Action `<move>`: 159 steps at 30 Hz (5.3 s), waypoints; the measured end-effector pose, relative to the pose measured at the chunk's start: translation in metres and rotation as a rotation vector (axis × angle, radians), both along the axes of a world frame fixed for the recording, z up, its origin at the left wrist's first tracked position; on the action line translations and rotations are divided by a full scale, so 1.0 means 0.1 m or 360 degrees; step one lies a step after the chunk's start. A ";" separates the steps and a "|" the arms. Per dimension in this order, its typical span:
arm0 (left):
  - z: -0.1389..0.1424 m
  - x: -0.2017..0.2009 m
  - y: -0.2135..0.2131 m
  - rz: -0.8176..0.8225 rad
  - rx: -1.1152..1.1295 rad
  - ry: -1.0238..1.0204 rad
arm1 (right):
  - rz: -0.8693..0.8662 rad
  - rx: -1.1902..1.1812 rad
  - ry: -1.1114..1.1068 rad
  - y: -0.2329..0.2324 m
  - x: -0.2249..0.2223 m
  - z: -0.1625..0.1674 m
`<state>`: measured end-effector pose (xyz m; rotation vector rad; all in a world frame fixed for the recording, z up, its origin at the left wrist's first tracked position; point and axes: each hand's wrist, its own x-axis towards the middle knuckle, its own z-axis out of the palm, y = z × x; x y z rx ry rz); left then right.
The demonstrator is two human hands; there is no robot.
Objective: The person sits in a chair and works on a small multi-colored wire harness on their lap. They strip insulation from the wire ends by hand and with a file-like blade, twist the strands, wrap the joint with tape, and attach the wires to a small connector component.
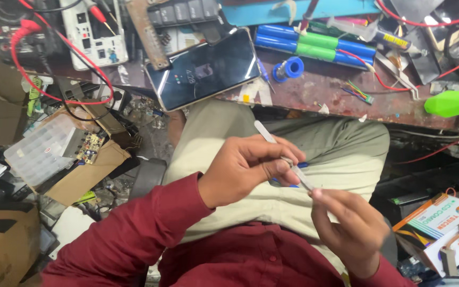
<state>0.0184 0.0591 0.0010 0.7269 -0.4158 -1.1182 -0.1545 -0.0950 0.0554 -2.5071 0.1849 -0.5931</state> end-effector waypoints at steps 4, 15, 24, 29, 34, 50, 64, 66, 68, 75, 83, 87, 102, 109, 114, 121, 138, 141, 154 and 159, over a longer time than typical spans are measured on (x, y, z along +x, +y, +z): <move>-0.05 -0.22 -0.08 -0.0103 0.0126 -0.0351 | 0.0054 0.0569 0.0431 -0.18 -0.20 -0.30; -0.02 -0.15 -0.15 -0.0068 0.0366 -0.0635 | -0.0312 0.0394 0.0466 -0.36 -0.26 -0.24; 0.10 -0.15 -0.11 0.0106 0.0476 -0.1237 | -0.0281 -0.0296 0.0245 -0.33 -0.33 0.01; 0.16 -0.17 -0.12 0.0141 0.0506 -0.1407 | -0.0178 -0.0312 0.0243 -0.36 -0.32 -0.02; 0.17 -0.17 -0.13 0.0128 0.0481 -0.1406 | -0.0194 -0.0261 0.0236 -0.35 -0.33 -0.04; 0.16 -0.21 -0.12 0.0164 0.0363 -0.1517 | -0.0158 -0.0230 0.0318 -0.27 -0.32 -0.06; 0.09 -0.25 -0.09 -0.0001 0.0245 -0.1475 | -0.0023 -0.0143 0.0333 -0.17 -0.27 -0.13; 0.07 -0.25 -0.09 -0.0028 0.0232 -0.1496 | -0.0008 -0.0117 0.0331 -0.16 -0.28 -0.14; 0.05 -0.26 -0.09 -0.0047 0.0220 -0.1507 | 0.0016 -0.0083 0.0343 -0.14 -0.28 -0.15; 0.02 -0.27 -0.10 -0.0053 0.0245 -0.1490 | 0.0083 -0.0033 0.0351 -0.16 -0.25 -0.18; 0.05 -0.25 -0.09 0.0135 0.0272 -0.1587 | 0.0053 0.0058 0.0431 -0.23 -0.26 -0.14; 0.08 -0.21 -0.08 0.0224 0.0272 -0.1658 | -0.0012 0.0098 0.0535 -0.27 -0.31 -0.14; 0.09 -0.24 -0.07 0.0341 0.0451 -0.1533 | -0.0249 0.1783 0.0261 -0.54 -0.68 -0.52; 0.05 -0.41 -0.11 0.0117 0.0568 -0.1077 | -0.0107 0.1307 0.0408 -0.22 -0.55 -0.64; -0.02 -0.42 -0.16 -0.0215 0.0637 -0.0572 | -0.0124 0.1215 0.0377 -0.24 -0.59 -0.67; -0.04 -0.42 -0.16 -0.0197 0.0461 -0.0662 | -0.0222 0.2350 0.0162 -0.26 -0.71 -0.75; 0.01 -0.46 -0.12 0.0180 0.0418 -0.1146 | -0.0307 0.2958 0.0256 -0.30 -0.65 -0.73; 0.03 -0.45 -0.11 0.0160 0.0441 -0.1111 | -0.0286 0.2932 0.0260 -0.30 -0.65 -0.73; 0.01 -0.44 -0.08 0.0121 0.0424 -0.1161 | -0.0321 0.2619 0.0284 -0.27 -0.72 -0.76; 0.02 -0.44 -0.07 0.0167 0.0371 -0.1309 | -0.0286 0.2659 0.0301 -0.28 -0.75 -0.75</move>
